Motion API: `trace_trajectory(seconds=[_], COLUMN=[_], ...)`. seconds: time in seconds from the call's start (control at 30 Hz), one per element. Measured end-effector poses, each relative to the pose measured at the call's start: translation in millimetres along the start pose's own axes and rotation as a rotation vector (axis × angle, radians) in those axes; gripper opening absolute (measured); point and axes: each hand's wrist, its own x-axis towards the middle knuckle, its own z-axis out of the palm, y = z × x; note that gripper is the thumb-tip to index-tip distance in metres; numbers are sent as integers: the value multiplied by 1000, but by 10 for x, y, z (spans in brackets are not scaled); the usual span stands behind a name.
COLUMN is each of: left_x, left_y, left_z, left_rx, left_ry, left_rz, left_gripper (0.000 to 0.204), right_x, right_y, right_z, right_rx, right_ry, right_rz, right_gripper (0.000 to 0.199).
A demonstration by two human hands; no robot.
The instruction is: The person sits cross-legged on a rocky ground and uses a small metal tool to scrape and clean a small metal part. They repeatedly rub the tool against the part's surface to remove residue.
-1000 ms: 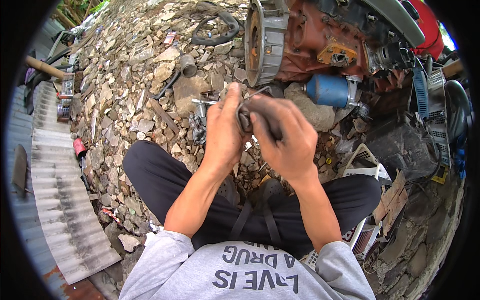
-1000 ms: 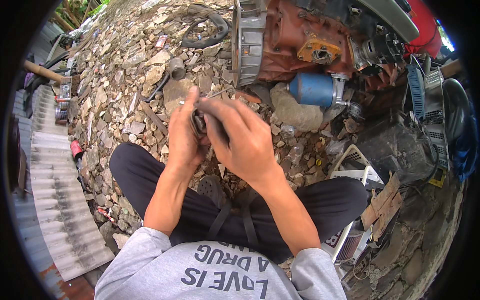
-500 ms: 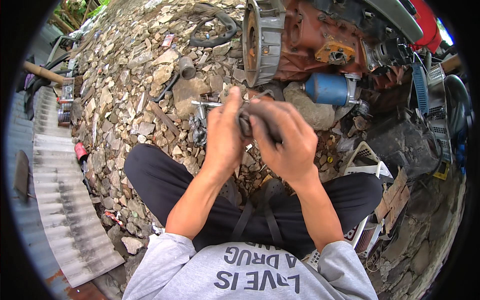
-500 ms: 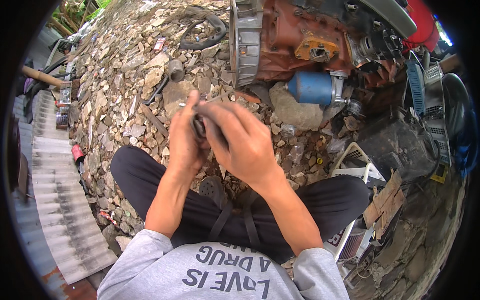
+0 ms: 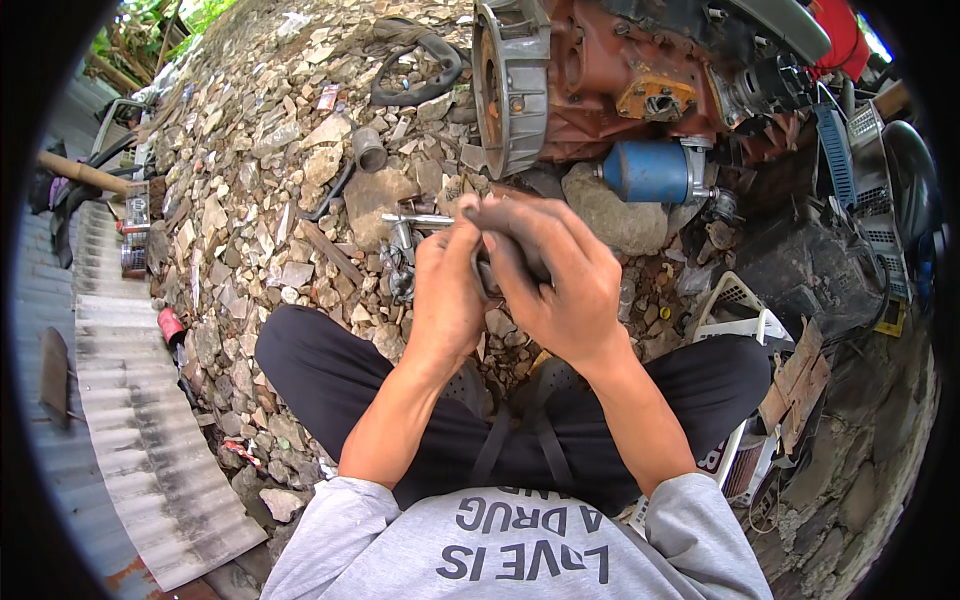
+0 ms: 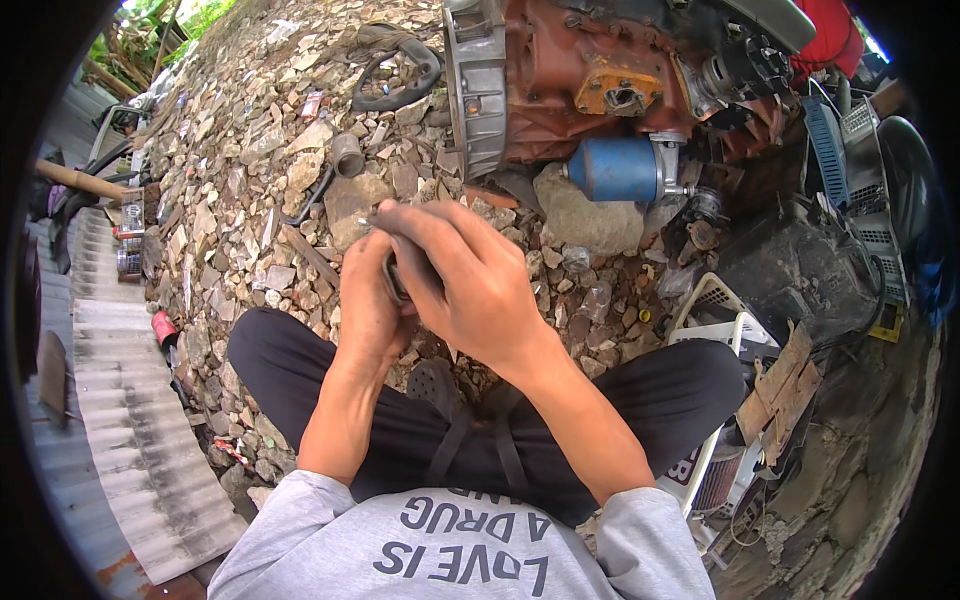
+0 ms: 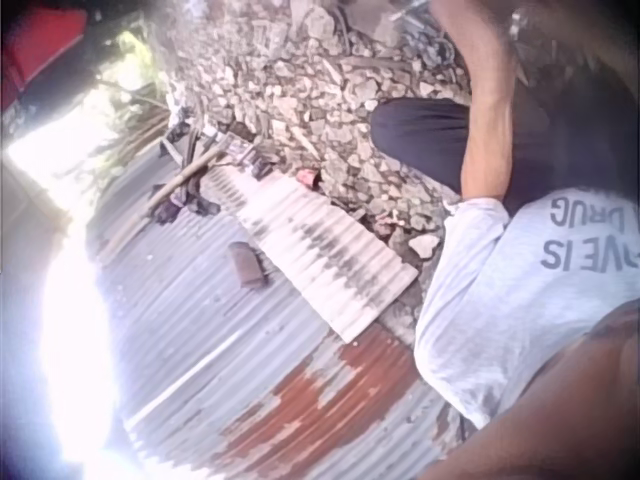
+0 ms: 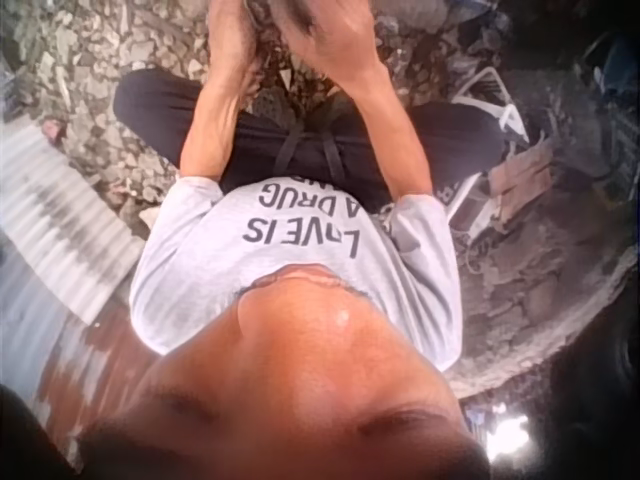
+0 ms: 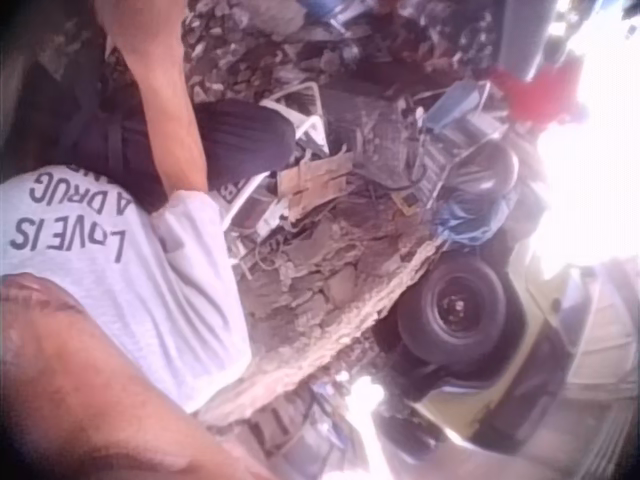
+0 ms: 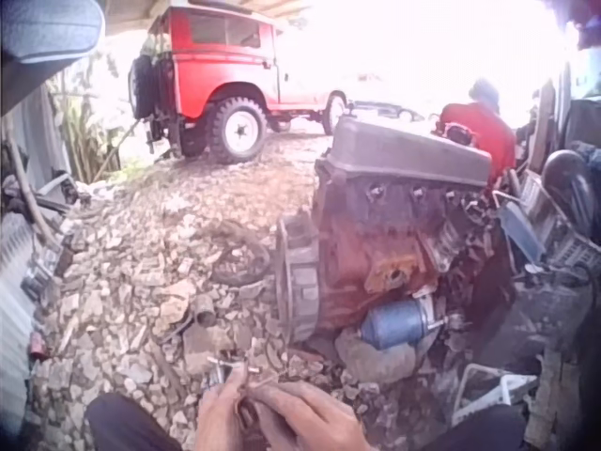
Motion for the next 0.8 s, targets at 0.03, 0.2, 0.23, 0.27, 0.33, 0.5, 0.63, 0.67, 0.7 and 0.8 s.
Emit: trace_trajectory(seconds=[0.03, 0.2, 0.23, 0.27, 0.33, 0.5, 0.63, 0.67, 0.7, 0.8], left_x=[79, 218, 221, 223, 226, 178, 107, 95, 145, 263], left_y=[11, 64, 92, 96, 77, 78, 48, 31, -12, -74], left_z=[-126, -363, -333, -343, -375, -320, -236, -225, -309, -443], left_rx=[-11, -162, -180, -219, -297, -271, -217, -221, -284, -352], left_ry=[-62, -265, -260, -294, -360, -248, -206, -199, -281, -356], left_rz=[-21, -57, -78, -93, -125, -209, -185, -171, -206, -243], left_gripper=[36, 50, 51, 51, 50, 43, 39, 38, 37, 35], right_x=[-53, 76, 115, 138, 123, 65, 67, 67, 41, 18], right_y=[-3, -86, -72, -145, -218, -202, -158, -157, -157, -167], right_z=[-52, -220, -226, -264, -304, -212, -88, -80, -79, -75], right_rx=[-14, 10, 31, 32, 113, 94, 144, 154, 152, 128], right_ry=[-41, -40, 26, 46, 22, -74, -4, 9, -8, -16], right_rz=[12, 60, 54, 138, 194, 119, 139, 149, 159, 167], right_gripper=[30, 30, 30, 29, 26, 26, 27, 27, 27, 27])
